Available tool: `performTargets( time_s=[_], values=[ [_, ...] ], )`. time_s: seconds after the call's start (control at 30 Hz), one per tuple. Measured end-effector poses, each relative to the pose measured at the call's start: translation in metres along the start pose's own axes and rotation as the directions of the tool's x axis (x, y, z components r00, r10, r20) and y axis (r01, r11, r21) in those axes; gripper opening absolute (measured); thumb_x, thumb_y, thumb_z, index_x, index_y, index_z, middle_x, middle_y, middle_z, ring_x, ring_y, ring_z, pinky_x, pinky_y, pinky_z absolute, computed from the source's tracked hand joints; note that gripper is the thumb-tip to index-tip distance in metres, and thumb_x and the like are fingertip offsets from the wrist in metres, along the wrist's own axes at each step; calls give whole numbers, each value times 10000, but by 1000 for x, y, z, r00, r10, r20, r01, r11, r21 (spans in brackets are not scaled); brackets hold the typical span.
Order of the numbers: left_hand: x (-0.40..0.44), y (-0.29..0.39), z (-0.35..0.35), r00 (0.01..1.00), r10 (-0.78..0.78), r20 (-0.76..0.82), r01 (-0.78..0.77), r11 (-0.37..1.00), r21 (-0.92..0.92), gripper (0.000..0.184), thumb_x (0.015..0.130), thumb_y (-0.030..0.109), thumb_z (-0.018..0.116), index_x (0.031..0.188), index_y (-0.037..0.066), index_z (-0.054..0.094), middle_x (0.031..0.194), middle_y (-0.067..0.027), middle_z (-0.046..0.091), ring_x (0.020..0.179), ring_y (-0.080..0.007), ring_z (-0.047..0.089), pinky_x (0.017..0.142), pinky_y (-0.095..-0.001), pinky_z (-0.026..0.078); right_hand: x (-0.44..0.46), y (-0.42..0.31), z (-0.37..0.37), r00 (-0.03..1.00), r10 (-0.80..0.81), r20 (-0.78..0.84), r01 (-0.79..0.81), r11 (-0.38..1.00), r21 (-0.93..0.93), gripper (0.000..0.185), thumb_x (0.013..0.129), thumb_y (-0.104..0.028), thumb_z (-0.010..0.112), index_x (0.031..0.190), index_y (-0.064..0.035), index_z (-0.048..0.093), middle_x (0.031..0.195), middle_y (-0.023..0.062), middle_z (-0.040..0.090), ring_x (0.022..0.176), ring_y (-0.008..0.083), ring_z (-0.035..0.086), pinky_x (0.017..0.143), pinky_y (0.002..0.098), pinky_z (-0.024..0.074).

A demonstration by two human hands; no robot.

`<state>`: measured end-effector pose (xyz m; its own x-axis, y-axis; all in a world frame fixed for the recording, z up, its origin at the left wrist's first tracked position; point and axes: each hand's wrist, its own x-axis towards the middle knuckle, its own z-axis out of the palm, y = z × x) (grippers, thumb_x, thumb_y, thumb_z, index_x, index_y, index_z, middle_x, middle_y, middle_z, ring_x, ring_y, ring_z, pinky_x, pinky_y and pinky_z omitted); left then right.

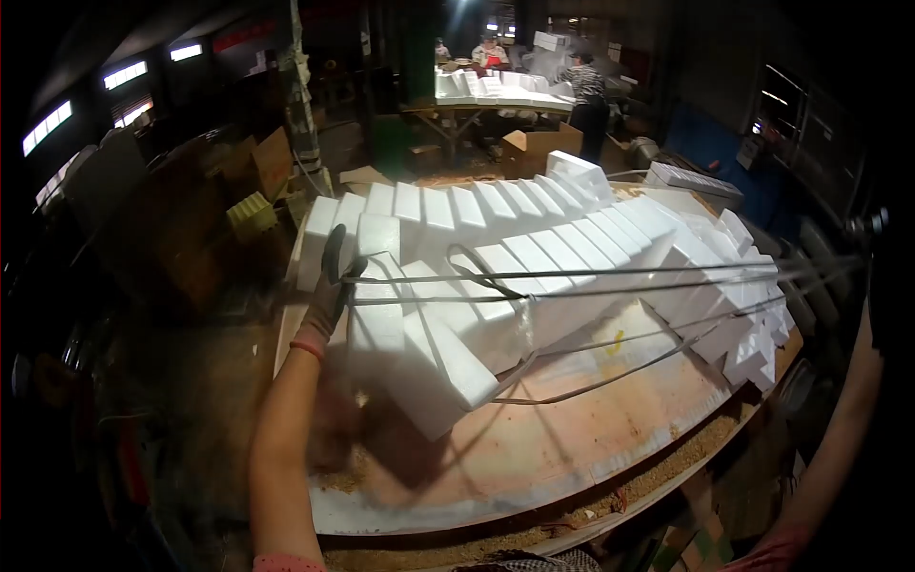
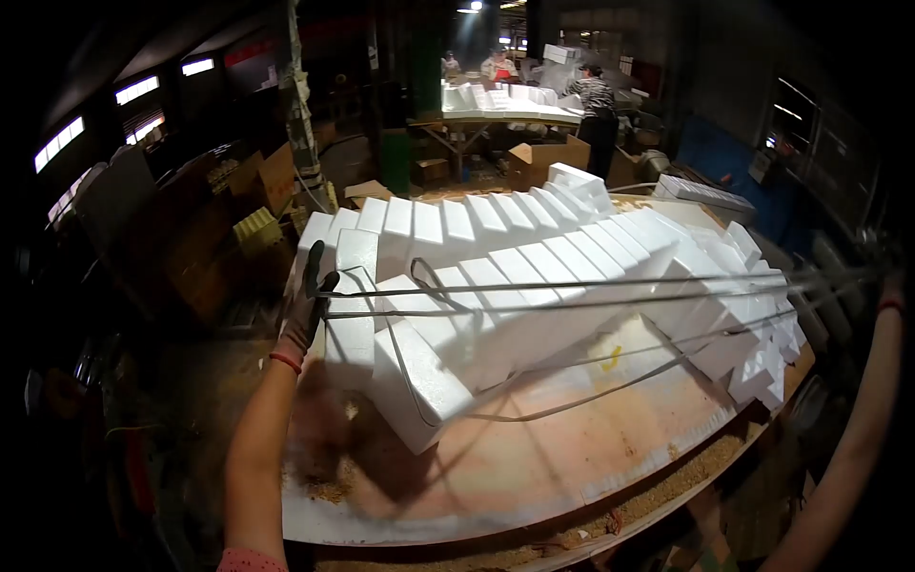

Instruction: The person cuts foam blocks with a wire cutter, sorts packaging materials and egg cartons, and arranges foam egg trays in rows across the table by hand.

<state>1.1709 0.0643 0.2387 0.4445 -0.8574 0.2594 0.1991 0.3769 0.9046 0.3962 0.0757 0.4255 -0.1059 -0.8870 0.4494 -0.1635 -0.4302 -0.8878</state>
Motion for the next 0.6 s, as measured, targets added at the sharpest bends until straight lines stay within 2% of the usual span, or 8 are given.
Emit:
performTargets(
  time_s=[0.13,0.27,0.3,0.4,0.47,0.5,0.57,0.6],
  values=[
    [17,-22,60,852,413,322,-495,432,754,299,948,152,535,1222,77,628,1302,-164,544,1259,-295,488,1059,-371,390,-51,-4,-116,993,100,-61,-96,993,73,522,1005,-378,439,1426,-72,402,1330,11,434,1188,207,436,1055,354,352],
    [-11,24,108,654,753,68,-581,443,682,312,989,224,488,1216,51,614,1253,-156,591,1169,-276,543,1023,-343,395,-75,29,-222,941,269,206,-332,858,393,526,1008,-364,444,1448,-80,390,1407,20,438,1254,221,433,1081,351,336],
    [5,-9,60,718,685,-124,-582,688,433,351,1001,245,469,1262,31,567,1263,-138,589,1176,-268,537,1039,-343,382,-74,57,-233,885,327,330,-449,788,421,528,1008,-361,445,1453,-82,387,1426,22,439,1270,225,433,1087,350,332],
    [-105,-27,25,738,502,-451,-488,859,156,464,1028,263,416,1399,-15,390,1359,-104,517,1290,-229,446,1093,-353,341,-73,149,-199,846,408,342,-390,913,-124,402,1018,-271,464,1346,-44,513,1307,46,543,1204,176,485,1026,297,368],
    [-255,-70,35,873,488,22,-292,485,825,571,992,359,454,1413,-17,363,1444,-141,402,1365,-283,330,1122,-449,283,-114,166,-132,833,416,364,-297,893,-339,281,1009,-154,481,1234,-18,581,1133,25,600,1015,125,556,895,265,432],
    [-329,-90,41,862,438,256,-344,134,929,627,974,406,472,1420,-18,350,1487,-159,345,1403,-310,273,1136,-497,254,-122,218,-142,745,582,326,-512,812,-281,233,1000,-91,468,1184,-13,588,974,-9,594,842,102,550,752,253,456],
    [-390,-46,103,728,-307,613,-619,91,780,686,906,451,576,1434,52,396,1498,-208,310,1393,-368,267,1181,-418,122,-129,192,-63,805,505,311,-347,826,-444,230,994,-125,473,1156,-13,591,815,-23,564,705,78,508,636,244,434],
    [-402,-19,128,277,-834,477,-528,282,801,741,864,543,590,1468,169,378,1532,-209,254,1416,-373,220,1184,-422,107,-120,145,-16,772,424,473,-249,887,-388,278,991,-168,488,1170,11,604,867,14,596,727,73,515,632,243,434]
  ],
)
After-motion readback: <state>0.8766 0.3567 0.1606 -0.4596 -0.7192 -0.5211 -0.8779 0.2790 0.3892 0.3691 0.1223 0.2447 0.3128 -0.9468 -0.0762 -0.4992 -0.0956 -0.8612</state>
